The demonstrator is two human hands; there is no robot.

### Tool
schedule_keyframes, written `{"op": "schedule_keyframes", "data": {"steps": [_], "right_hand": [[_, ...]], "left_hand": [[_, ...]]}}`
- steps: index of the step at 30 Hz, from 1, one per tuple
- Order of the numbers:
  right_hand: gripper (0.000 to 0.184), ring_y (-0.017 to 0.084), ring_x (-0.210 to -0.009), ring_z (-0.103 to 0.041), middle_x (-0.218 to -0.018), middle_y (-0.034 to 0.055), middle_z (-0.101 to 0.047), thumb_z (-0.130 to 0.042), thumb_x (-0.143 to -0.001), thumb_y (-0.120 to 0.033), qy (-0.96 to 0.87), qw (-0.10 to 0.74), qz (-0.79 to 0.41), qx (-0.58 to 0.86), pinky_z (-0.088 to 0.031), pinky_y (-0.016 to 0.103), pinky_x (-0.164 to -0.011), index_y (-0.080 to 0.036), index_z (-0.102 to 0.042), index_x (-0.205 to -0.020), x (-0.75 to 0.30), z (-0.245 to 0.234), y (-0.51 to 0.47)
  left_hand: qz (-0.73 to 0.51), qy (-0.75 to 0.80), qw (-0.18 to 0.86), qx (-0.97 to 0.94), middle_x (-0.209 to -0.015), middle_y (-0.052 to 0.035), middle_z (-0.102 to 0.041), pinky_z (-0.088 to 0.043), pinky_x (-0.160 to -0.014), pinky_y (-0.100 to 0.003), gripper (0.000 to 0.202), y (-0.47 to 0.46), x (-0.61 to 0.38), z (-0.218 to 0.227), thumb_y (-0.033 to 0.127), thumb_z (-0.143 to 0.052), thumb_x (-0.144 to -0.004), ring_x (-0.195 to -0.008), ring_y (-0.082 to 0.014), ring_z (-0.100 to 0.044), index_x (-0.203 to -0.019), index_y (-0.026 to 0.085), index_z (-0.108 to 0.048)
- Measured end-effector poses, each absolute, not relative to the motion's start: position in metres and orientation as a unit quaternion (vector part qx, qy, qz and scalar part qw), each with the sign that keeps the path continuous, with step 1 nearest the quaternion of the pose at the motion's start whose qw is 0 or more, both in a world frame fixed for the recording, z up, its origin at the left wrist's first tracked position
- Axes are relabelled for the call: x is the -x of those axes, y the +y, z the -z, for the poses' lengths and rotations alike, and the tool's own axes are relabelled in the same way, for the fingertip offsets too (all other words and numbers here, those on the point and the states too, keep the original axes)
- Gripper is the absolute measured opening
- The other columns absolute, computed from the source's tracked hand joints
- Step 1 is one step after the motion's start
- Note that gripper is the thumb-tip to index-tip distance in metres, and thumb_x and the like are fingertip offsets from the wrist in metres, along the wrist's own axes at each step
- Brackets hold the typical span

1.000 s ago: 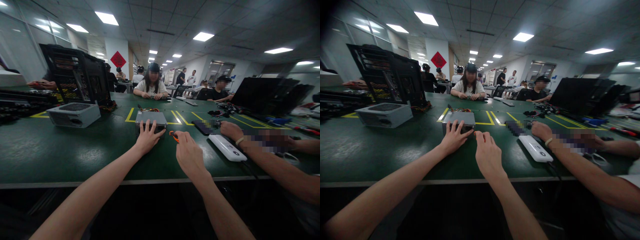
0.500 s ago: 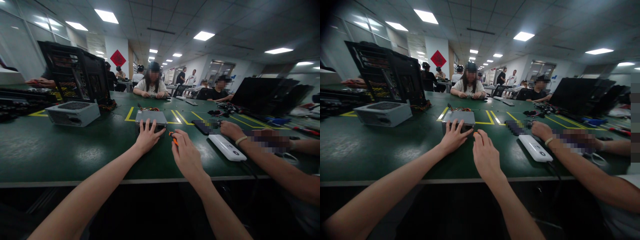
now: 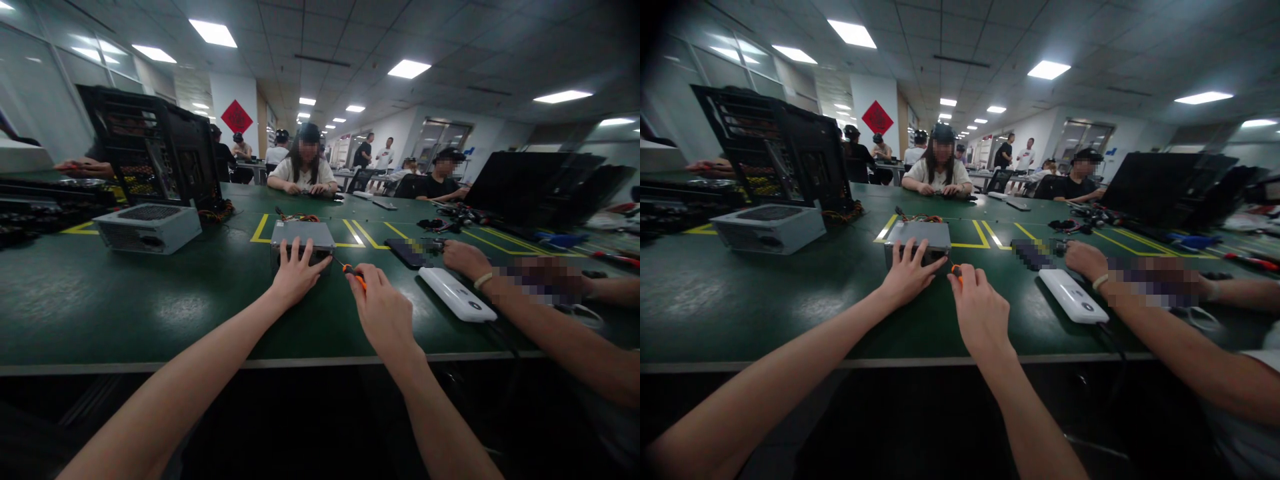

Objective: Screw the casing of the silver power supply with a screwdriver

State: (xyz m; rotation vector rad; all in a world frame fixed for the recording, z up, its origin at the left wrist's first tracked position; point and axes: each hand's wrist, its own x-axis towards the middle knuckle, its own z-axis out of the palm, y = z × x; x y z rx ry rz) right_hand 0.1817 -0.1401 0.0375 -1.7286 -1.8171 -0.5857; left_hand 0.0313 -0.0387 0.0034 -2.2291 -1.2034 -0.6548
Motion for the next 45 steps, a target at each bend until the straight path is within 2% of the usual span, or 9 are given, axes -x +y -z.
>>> {"op": "schedule_keyframes", "data": {"steps": [4, 10, 14, 19, 24, 29, 35, 40, 45], "right_hand": [[0.025, 0.018, -0.084, -0.059, -0.112, 0.0119, -0.051, -0.033, -0.089, -0.025, -0.733, 0.286, 0.216, 0.579, -0.040, 0.022, -0.050, -0.017, -0.045, -0.109, -0.180, -0.038, -0.141], [0.028, 0.014, -0.056, -0.057, -0.086, 0.0045, -0.059, -0.031, -0.090, -0.038, -0.671, 0.266, 0.256, 0.643, -0.029, 0.023, -0.040, -0.020, -0.050, -0.100, -0.176, -0.039, -0.138], [0.023, 0.018, -0.082, -0.060, -0.115, 0.0103, -0.051, -0.036, -0.088, -0.025, -0.729, 0.252, 0.260, 0.581, -0.039, 0.023, -0.050, -0.020, -0.047, -0.108, -0.173, -0.041, -0.139], [0.025, 0.015, -0.058, -0.057, -0.085, 0.0043, -0.059, -0.031, -0.090, -0.033, -0.686, 0.244, 0.256, 0.636, -0.031, 0.023, -0.042, -0.020, -0.051, -0.098, -0.175, -0.044, -0.140], [0.022, 0.018, -0.083, -0.060, -0.108, 0.0090, -0.054, -0.037, -0.088, -0.022, -0.733, 0.252, 0.238, 0.585, -0.041, 0.023, -0.053, -0.019, -0.047, -0.107, -0.178, -0.041, -0.142], [0.024, 0.015, -0.059, -0.058, -0.089, 0.0047, -0.058, -0.032, -0.090, -0.032, -0.679, 0.267, 0.224, 0.647, -0.036, 0.024, -0.044, -0.020, -0.050, -0.100, -0.180, -0.031, -0.142], [0.024, 0.019, -0.086, -0.059, -0.108, 0.0118, -0.053, -0.034, -0.088, -0.025, -0.713, 0.317, 0.200, 0.592, -0.044, 0.025, -0.058, -0.017, -0.046, -0.107, -0.183, -0.023, -0.142], [0.028, 0.016, -0.059, -0.059, -0.085, 0.0053, -0.061, -0.029, -0.090, -0.035, -0.654, 0.302, 0.178, 0.670, -0.036, 0.024, -0.045, -0.018, -0.050, -0.098, -0.181, -0.026, -0.142], [0.026, 0.019, -0.086, -0.059, -0.110, 0.0123, -0.053, -0.035, -0.088, -0.026, -0.715, 0.308, 0.177, 0.602, -0.042, 0.024, -0.055, -0.016, -0.045, -0.110, -0.176, -0.028, -0.145]], "left_hand": [[0.241, -0.438, 0.262, 0.826, -0.138, -0.0090, -0.029, -0.013, -0.099, -0.062, 0.047, -0.040, -0.031, -0.005, 0.032, -0.048, -0.083, -0.126, -0.0365, -0.024, -0.128, 0.039, -0.038], [0.238, -0.441, 0.274, 0.821, -0.138, -0.0091, -0.028, -0.013, -0.099, -0.062, 0.046, -0.037, -0.031, -0.002, 0.035, -0.048, -0.083, -0.126, -0.0376, -0.023, -0.128, 0.040, -0.037], [0.238, -0.440, 0.275, 0.821, -0.138, -0.0083, -0.029, -0.013, -0.099, -0.062, 0.046, -0.037, -0.031, -0.001, 0.035, -0.047, -0.083, -0.126, -0.0367, -0.023, -0.128, 0.039, -0.037], [0.241, -0.438, 0.279, 0.820, -0.138, -0.0095, -0.029, -0.013, -0.099, -0.063, 0.047, -0.035, -0.030, 0.000, 0.035, -0.047, -0.083, -0.126, -0.0379, -0.023, -0.129, 0.039, -0.036], [0.241, -0.433, 0.281, 0.822, -0.138, -0.0101, -0.029, -0.014, -0.099, -0.062, 0.046, -0.036, -0.030, 0.000, 0.034, -0.047, -0.083, -0.126, -0.0379, -0.024, -0.128, 0.039, -0.037], [0.242, -0.442, 0.274, 0.819, -0.138, -0.0092, -0.029, -0.014, -0.099, -0.062, 0.048, -0.036, -0.032, -0.001, 0.033, -0.048, -0.082, -0.126, -0.0371, -0.024, -0.128, 0.039, -0.037], [0.242, -0.440, 0.271, 0.821, -0.138, -0.0090, -0.028, -0.014, -0.099, -0.062, 0.048, -0.036, -0.033, -0.001, 0.033, -0.049, -0.082, -0.126, -0.0375, -0.022, -0.128, 0.039, -0.037], [0.240, -0.445, 0.272, 0.819, -0.138, -0.0087, -0.028, -0.014, -0.099, -0.062, 0.048, -0.036, -0.032, -0.001, 0.033, -0.050, -0.081, -0.126, -0.0378, -0.022, -0.128, 0.040, -0.038], [0.241, -0.439, 0.271, 0.822, -0.138, -0.0086, -0.028, -0.015, -0.099, -0.062, 0.046, -0.038, -0.032, -0.002, 0.032, -0.047, -0.083, -0.127, -0.0373, -0.022, -0.127, 0.039, -0.039]]}}
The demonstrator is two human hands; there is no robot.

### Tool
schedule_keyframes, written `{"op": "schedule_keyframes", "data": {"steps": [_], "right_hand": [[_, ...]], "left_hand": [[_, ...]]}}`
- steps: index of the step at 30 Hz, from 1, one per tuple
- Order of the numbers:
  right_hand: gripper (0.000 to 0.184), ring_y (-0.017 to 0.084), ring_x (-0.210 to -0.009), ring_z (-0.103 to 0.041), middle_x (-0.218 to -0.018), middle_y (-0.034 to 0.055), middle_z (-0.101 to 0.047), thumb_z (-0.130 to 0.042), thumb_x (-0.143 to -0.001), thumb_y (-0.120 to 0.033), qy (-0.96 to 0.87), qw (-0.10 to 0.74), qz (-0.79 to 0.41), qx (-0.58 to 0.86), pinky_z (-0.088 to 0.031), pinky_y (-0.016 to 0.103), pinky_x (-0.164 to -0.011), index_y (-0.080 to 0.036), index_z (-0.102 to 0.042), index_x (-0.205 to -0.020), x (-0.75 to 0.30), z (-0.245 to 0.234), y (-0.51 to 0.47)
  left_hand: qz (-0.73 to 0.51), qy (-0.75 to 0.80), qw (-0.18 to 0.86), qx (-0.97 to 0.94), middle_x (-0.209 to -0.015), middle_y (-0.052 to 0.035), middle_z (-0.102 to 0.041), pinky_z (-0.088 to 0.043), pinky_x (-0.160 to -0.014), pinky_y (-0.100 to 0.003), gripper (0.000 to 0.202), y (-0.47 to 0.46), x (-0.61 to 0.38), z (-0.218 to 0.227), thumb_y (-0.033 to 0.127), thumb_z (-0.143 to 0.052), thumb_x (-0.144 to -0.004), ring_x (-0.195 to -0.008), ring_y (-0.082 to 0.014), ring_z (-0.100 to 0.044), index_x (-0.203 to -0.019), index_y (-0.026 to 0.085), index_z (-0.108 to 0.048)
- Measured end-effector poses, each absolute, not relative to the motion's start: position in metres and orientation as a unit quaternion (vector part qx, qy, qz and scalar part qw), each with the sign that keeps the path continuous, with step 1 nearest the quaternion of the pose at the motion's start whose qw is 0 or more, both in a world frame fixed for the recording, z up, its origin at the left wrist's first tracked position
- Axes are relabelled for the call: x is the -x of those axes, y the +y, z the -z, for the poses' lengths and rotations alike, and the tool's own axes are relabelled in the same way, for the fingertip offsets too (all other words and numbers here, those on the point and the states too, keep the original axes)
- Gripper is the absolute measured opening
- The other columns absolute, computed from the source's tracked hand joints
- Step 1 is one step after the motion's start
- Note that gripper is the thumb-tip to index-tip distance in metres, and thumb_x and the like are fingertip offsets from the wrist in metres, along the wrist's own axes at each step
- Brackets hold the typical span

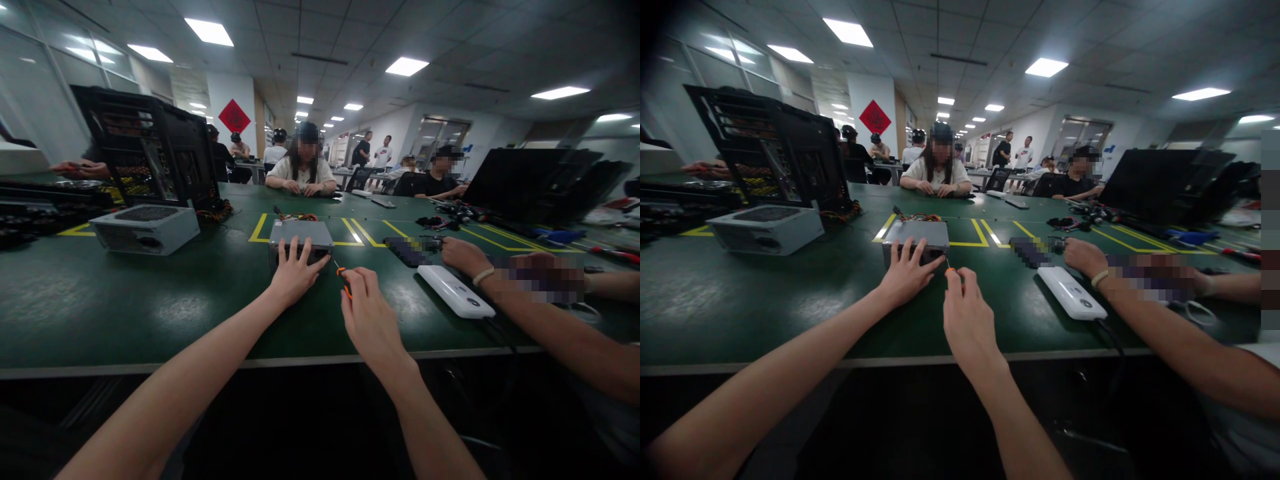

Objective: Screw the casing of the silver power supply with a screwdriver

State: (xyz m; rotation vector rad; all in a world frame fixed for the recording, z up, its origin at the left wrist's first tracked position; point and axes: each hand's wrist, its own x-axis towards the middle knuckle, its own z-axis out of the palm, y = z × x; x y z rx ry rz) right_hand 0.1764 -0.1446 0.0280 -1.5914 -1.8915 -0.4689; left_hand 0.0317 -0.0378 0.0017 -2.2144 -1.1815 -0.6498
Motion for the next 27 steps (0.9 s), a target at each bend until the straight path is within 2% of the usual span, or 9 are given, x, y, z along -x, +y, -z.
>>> {"op": "schedule_keyframes", "data": {"steps": [2, 5, 8, 10, 13, 15, 21, 24, 27], "right_hand": [[0.024, 0.017, -0.076, -0.060, -0.102, 0.0101, -0.057, -0.032, -0.089, -0.024, -0.703, 0.304, 0.175, 0.618, -0.039, 0.024, -0.051, -0.017, -0.047, -0.106, -0.176, -0.030, -0.143], [0.028, 0.015, -0.059, -0.058, -0.086, 0.0063, -0.060, -0.028, -0.091, -0.032, -0.655, 0.307, 0.151, 0.673, -0.032, 0.024, -0.045, -0.018, -0.051, -0.097, -0.178, -0.032, -0.141], [0.028, 0.016, -0.063, -0.058, -0.090, 0.0071, -0.060, -0.033, -0.089, -0.038, -0.672, 0.319, 0.123, 0.657, -0.033, 0.024, -0.047, -0.018, -0.050, -0.098, -0.182, -0.031, -0.140], [0.025, 0.017, -0.069, -0.059, -0.095, 0.0075, -0.059, -0.037, -0.087, -0.036, -0.681, 0.346, 0.107, 0.637, -0.036, 0.025, -0.051, -0.019, -0.050, -0.099, -0.186, -0.028, -0.141], [0.019, 0.017, -0.074, -0.059, -0.090, 0.0053, -0.060, -0.041, -0.085, -0.032, -0.644, 0.435, 0.070, 0.625, -0.041, 0.027, -0.059, -0.019, -0.051, -0.094, -0.195, -0.022, -0.143], [0.019, 0.016, -0.071, -0.058, -0.083, 0.0033, -0.061, -0.044, -0.084, -0.034, -0.599, 0.507, 0.031, 0.619, -0.042, 0.028, -0.062, -0.019, -0.052, -0.092, -0.202, -0.016, -0.145], [0.024, 0.008, -0.046, -0.048, -0.074, -0.0003, -0.058, -0.051, -0.079, -0.040, -0.475, 0.656, -0.128, 0.573, -0.040, 0.023, -0.047, -0.018, -0.053, -0.090, -0.215, 0.009, -0.141], [0.027, 0.006, -0.044, -0.045, -0.071, -0.0004, -0.059, -0.056, -0.075, -0.041, -0.445, 0.689, -0.206, 0.534, -0.036, 0.020, -0.041, -0.017, -0.053, -0.086, -0.219, 0.016, -0.138], [0.028, 0.005, -0.042, -0.044, -0.070, 0.0000, -0.060, -0.058, -0.073, -0.041, -0.434, 0.700, -0.236, 0.516, -0.034, 0.018, -0.039, -0.016, -0.053, -0.084, -0.223, 0.017, -0.137]], "left_hand": [[0.242, -0.439, 0.268, 0.823, -0.138, -0.0081, -0.028, -0.014, -0.099, -0.062, 0.046, -0.038, -0.032, -0.002, 0.032, -0.047, -0.083, -0.127, -0.0371, -0.022, -0.127, 0.039, -0.038], [0.243, -0.442, 0.263, 0.823, -0.138, -0.0080, -0.028, -0.014, -0.099, -0.062, 0.049, -0.037, -0.032, -0.001, 0.031, -0.051, -0.081, -0.127, -0.0370, -0.021, -0.128, 0.039, -0.038], [0.243, -0.444, 0.259, 0.822, -0.138, -0.0079, -0.028, -0.013, -0.099, -0.062, 0.049, -0.037, -0.032, -0.002, 0.032, -0.051, -0.081, -0.127, -0.0367, -0.021, -0.128, 0.039, -0.038], [0.241, -0.445, 0.259, 0.822, -0.138, -0.0080, -0.028, -0.013, -0.100, -0.062, 0.047, -0.037, -0.032, -0.002, 0.032, -0.050, -0.082, -0.127, -0.0365, -0.022, -0.127, 0.039, -0.038], [0.241, -0.444, 0.261, 0.823, -0.138, -0.0084, -0.028, -0.013, -0.099, -0.062, 0.047, -0.038, -0.032, -0.002, 0.033, -0.049, -0.082, -0.127, -0.0369, -0.021, -0.128, 0.040, -0.038], [0.244, -0.440, 0.261, 0.824, -0.138, -0.0087, -0.028, -0.013, -0.099, -0.062, 0.047, -0.037, -0.032, -0.002, 0.033, -0.049, -0.083, -0.127, -0.0373, -0.021, -0.128, 0.039, -0.038], [0.263, -0.431, 0.240, 0.829, -0.138, -0.0072, -0.025, -0.013, -0.099, -0.062, 0.046, -0.037, -0.031, -0.005, 0.025, -0.046, -0.084, -0.129, -0.0356, -0.017, -0.126, 0.041, -0.040], [0.294, -0.422, 0.239, 0.823, -0.136, -0.0082, -0.026, -0.019, -0.099, -0.057, 0.047, -0.040, -0.028, -0.014, 0.018, -0.044, -0.084, -0.128, -0.0319, -0.019, -0.126, 0.039, -0.040], [0.317, -0.415, 0.209, 0.827, -0.122, -0.0112, -0.040, -0.034, -0.094, -0.044, 0.036, -0.043, -0.023, -0.020, 0.019, -0.039, -0.087, -0.115, -0.0253, -0.036, -0.120, 0.027, -0.049]]}}
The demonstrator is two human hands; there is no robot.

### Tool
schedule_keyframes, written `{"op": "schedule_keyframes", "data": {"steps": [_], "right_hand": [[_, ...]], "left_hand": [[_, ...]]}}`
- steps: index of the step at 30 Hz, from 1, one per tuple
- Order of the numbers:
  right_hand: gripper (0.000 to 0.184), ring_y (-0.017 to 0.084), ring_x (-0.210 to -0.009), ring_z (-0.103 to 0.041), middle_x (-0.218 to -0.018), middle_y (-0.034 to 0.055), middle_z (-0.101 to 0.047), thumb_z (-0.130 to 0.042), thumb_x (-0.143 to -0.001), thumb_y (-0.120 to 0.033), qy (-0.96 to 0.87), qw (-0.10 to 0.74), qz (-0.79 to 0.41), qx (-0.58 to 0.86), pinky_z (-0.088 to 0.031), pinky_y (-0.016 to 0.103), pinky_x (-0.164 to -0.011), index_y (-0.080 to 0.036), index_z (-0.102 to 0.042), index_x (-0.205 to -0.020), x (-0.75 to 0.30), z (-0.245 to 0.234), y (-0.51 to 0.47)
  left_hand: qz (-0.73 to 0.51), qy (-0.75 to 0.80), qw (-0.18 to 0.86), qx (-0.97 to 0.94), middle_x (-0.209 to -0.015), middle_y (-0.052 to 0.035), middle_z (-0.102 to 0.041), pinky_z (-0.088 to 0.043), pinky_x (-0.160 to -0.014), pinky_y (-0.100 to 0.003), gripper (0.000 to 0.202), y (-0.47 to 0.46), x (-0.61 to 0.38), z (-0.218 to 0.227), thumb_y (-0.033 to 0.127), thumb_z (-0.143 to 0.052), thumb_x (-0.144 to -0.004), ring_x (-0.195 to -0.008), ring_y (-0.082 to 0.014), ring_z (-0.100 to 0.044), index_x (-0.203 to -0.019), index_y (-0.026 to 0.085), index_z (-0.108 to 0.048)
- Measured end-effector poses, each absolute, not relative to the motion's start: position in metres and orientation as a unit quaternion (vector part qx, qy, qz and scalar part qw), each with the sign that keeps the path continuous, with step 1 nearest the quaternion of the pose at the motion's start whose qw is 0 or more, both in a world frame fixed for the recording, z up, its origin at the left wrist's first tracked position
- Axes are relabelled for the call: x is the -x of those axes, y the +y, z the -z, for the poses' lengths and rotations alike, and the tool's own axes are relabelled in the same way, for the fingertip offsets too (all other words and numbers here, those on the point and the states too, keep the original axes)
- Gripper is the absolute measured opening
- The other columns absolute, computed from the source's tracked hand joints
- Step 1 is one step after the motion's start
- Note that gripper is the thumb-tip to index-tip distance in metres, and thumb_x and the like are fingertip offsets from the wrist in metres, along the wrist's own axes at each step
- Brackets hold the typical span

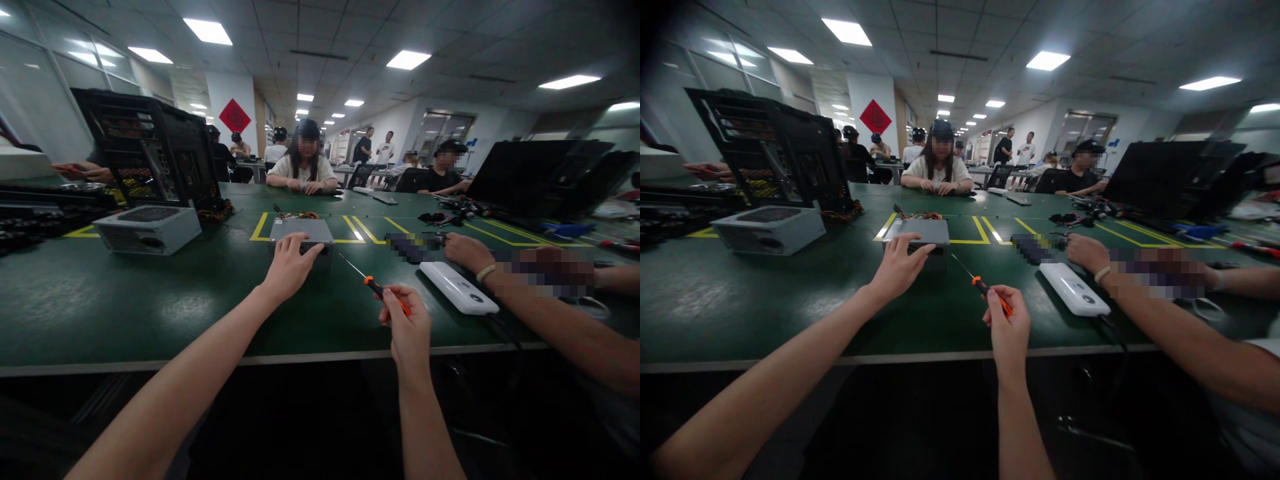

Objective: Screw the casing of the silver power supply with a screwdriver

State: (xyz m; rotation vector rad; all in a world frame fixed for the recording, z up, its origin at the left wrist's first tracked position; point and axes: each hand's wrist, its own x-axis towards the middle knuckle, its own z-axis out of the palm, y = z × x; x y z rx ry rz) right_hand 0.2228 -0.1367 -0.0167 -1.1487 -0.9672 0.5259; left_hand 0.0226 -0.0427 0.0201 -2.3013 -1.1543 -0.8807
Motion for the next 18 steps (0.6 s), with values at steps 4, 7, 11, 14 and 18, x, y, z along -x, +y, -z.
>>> {"op": "schedule_keyframes", "data": {"steps": [4, 7, 11, 14, 18], "right_hand": [[0.027, 0.005, -0.042, -0.044, -0.069, 0.0003, -0.060, -0.058, -0.073, -0.040, -0.434, 0.703, -0.243, 0.509, -0.034, 0.019, -0.040, -0.016, -0.054, -0.083, -0.224, 0.016, -0.138], [0.026, 0.005, -0.043, -0.044, -0.069, 0.0001, -0.060, -0.058, -0.073, -0.040, -0.441, 0.695, -0.243, 0.514, -0.035, 0.019, -0.040, -0.016, -0.054, -0.083, -0.224, 0.017, -0.138], [0.025, 0.005, -0.044, -0.045, -0.071, 0.0009, -0.061, -0.057, -0.075, -0.039, -0.459, 0.680, -0.244, 0.517, -0.035, 0.019, -0.041, -0.016, -0.054, -0.084, -0.224, 0.018, -0.139], [0.026, 0.006, -0.044, -0.045, -0.071, 0.0012, -0.060, -0.056, -0.075, -0.039, -0.467, 0.675, -0.241, 0.519, -0.036, 0.020, -0.042, -0.015, -0.054, -0.084, -0.223, 0.017, -0.140], [0.025, 0.006, -0.045, -0.045, -0.069, 0.0003, -0.059, -0.056, -0.075, -0.039, -0.467, 0.673, -0.244, 0.519, -0.037, 0.020, -0.042, -0.016, -0.054, -0.082, -0.223, 0.015, -0.141]], "left_hand": [[0.250, -0.381, 0.161, 0.875, -0.098, -0.0081, -0.050, -0.043, -0.080, -0.031, 0.027, -0.041, -0.020, -0.015, 0.021, -0.036, -0.088, -0.091, -0.0173, -0.047, -0.103, 0.017, -0.059], [0.194, -0.377, 0.162, 0.891, -0.094, -0.0072, -0.052, -0.043, -0.076, -0.029, 0.027, -0.039, -0.024, -0.008, 0.024, -0.037, -0.088, -0.087, -0.0168, -0.047, -0.100, 0.018, -0.061], [0.158, -0.387, 0.178, 0.891, -0.091, -0.0084, -0.054, -0.043, -0.073, -0.030, 0.027, -0.040, -0.033, -0.005, 0.028, -0.039, -0.088, -0.086, -0.0181, -0.050, -0.093, 0.016, -0.063], [0.139, -0.398, 0.189, 0.887, -0.090, -0.0095, -0.055, -0.042, -0.073, -0.031, 0.026, -0.040, -0.037, -0.006, 0.026, -0.041, -0.087, -0.087, -0.0197, -0.051, -0.086, 0.015, -0.064], [0.121, -0.403, 0.187, 0.887, -0.090, -0.0090, -0.056, -0.042, -0.073, -0.031, 0.023, -0.040, -0.038, -0.005, 0.022, -0.041, -0.087, -0.088, -0.0199, -0.052, -0.086, 0.016, -0.064]]}}
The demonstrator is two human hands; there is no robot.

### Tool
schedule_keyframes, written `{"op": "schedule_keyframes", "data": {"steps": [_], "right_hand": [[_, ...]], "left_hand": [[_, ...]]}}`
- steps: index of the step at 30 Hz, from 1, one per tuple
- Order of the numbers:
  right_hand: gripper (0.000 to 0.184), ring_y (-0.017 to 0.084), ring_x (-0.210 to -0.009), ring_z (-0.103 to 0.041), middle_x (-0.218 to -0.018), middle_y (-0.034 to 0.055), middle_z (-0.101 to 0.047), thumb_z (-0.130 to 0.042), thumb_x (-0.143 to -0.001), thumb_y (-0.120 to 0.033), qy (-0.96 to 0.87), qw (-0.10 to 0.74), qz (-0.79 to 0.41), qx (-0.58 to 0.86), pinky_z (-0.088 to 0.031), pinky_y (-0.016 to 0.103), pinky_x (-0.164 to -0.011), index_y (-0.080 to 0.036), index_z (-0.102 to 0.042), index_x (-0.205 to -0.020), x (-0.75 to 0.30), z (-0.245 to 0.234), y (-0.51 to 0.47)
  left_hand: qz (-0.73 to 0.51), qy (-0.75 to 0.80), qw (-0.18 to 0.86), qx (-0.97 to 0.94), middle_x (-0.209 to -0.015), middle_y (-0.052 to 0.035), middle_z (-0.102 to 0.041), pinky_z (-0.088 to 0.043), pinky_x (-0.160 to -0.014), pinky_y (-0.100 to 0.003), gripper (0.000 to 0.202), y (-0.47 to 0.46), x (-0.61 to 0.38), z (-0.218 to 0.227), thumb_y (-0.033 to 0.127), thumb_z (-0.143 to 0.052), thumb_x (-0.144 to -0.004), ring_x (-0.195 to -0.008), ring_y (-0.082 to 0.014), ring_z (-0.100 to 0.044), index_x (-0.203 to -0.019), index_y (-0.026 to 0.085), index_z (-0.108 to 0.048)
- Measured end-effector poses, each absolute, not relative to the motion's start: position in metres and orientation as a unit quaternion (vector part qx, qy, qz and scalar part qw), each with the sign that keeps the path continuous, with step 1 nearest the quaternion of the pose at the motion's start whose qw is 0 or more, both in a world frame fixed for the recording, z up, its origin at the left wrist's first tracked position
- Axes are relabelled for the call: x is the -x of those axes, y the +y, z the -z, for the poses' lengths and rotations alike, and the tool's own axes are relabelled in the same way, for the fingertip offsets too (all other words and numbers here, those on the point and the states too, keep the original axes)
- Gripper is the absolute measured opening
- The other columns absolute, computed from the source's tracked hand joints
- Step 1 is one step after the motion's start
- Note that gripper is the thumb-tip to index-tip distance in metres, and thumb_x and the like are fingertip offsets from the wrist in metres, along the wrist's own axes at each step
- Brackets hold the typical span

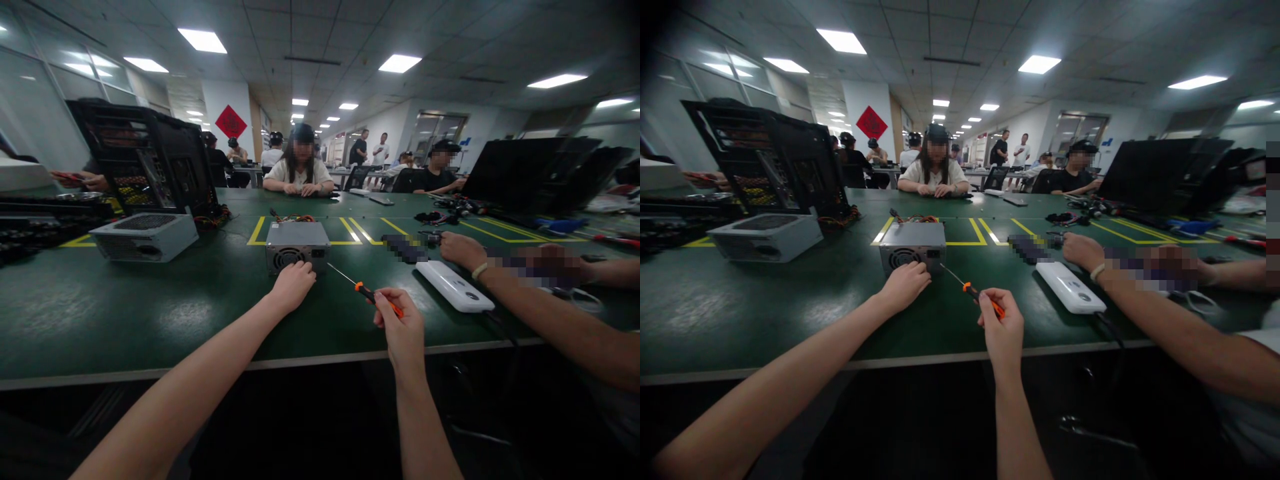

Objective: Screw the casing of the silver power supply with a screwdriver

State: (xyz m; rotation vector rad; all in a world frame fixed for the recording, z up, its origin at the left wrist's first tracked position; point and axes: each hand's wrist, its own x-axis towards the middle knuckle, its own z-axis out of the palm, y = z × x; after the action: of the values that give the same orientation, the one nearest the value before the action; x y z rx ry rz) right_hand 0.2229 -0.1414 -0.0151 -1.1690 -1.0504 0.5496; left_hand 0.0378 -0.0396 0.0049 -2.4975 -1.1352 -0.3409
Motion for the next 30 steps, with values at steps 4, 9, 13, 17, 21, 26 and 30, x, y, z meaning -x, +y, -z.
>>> {"op": "schedule_keyframes", "data": {"steps": [4, 9, 13, 17, 21, 26, 30], "right_hand": [[0.024, 0.006, -0.044, -0.045, -0.067, -0.0011, -0.058, -0.057, -0.075, -0.040, -0.466, 0.673, -0.246, 0.519, -0.036, 0.020, -0.043, -0.016, -0.054, -0.082, -0.223, 0.016, -0.142], [0.024, 0.006, -0.045, -0.045, -0.067, -0.0014, -0.057, -0.057, -0.075, -0.040, -0.471, 0.666, -0.246, 0.524, -0.037, 0.020, -0.044, -0.017, -0.054, -0.083, -0.223, 0.016, -0.143], [0.023, 0.007, -0.047, -0.046, -0.066, -0.0023, -0.056, -0.057, -0.075, -0.039, -0.485, 0.648, -0.238, 0.536, -0.039, 0.021, -0.047, -0.017, -0.055, -0.084, -0.223, 0.014, -0.146], [0.028, 0.011, -0.062, -0.054, -0.077, 0.0014, -0.060, -0.056, -0.076, -0.038, -0.511, 0.618, -0.221, 0.555, -0.044, 0.026, -0.059, -0.018, -0.061, -0.094, -0.222, 0.015, -0.147], [0.035, 0.014, -0.079, -0.055, -0.097, 0.0042, -0.058, -0.056, -0.076, -0.035, -0.554, 0.590, -0.207, 0.549, -0.044, 0.029, -0.071, -0.021, -0.059, -0.108, -0.217, 0.016, -0.149], [0.035, 0.012, -0.069, -0.056, -0.086, 0.0031, -0.060, -0.052, -0.079, -0.040, -0.545, 0.586, -0.248, 0.547, -0.045, 0.028, -0.067, -0.019, -0.060, -0.106, -0.196, 0.014, -0.152], [0.033, 0.012, -0.062, -0.056, -0.075, 0.0021, -0.062, -0.047, -0.081, -0.042, -0.538, 0.589, -0.303, 0.521, -0.047, 0.028, -0.062, -0.017, -0.059, -0.100, -0.178, 0.009, -0.154]], "left_hand": [[0.125, -0.406, 0.188, 0.886, -0.091, -0.0089, -0.056, -0.043, -0.072, -0.031, 0.023, -0.039, -0.038, -0.002, 0.020, -0.041, -0.086, -0.087, -0.0199, -0.053, -0.085, 0.015, -0.063], [0.194, -0.416, 0.110, 0.881, -0.092, -0.0070, -0.056, -0.044, -0.071, -0.030, 0.018, -0.039, -0.035, -0.005, 0.021, -0.042, -0.086, -0.085, -0.0179, -0.054, -0.087, 0.016, -0.059], [0.354, -0.445, -0.105, 0.816, -0.085, -0.0024, -0.059, -0.044, -0.068, -0.027, 0.011, -0.032, -0.025, -0.012, 0.024, -0.050, -0.080, -0.077, -0.0136, -0.055, -0.085, 0.018, -0.058], [0.484, -0.420, -0.363, 0.677, -0.077, -0.0005, -0.059, -0.044, -0.065, -0.024, 0.016, -0.025, -0.018, -0.016, 0.027, -0.057, -0.075, -0.070, -0.0107, -0.055, -0.086, 0.015, -0.055], [0.514, -0.378, -0.539, 0.550, -0.077, -0.0011, -0.060, -0.043, -0.062, -0.020, 0.014, -0.027, -0.020, -0.018, 0.021, -0.059, -0.074, -0.067, -0.0069, -0.055, -0.085, 0.013, -0.055], [0.505, -0.354, -0.658, 0.432, -0.074, -0.0027, -0.059, -0.044, -0.056, -0.018, 0.005, -0.032, -0.022, -0.024, 0.016, -0.055, -0.078, -0.061, -0.0057, -0.054, -0.079, 0.011, -0.056], [0.525, -0.341, -0.681, 0.380, -0.069, -0.0012, -0.059, -0.044, -0.054, -0.016, 0.006, -0.031, -0.022, -0.027, 0.006, -0.054, -0.076, -0.056, -0.0045, -0.054, -0.076, 0.012, -0.056]]}}
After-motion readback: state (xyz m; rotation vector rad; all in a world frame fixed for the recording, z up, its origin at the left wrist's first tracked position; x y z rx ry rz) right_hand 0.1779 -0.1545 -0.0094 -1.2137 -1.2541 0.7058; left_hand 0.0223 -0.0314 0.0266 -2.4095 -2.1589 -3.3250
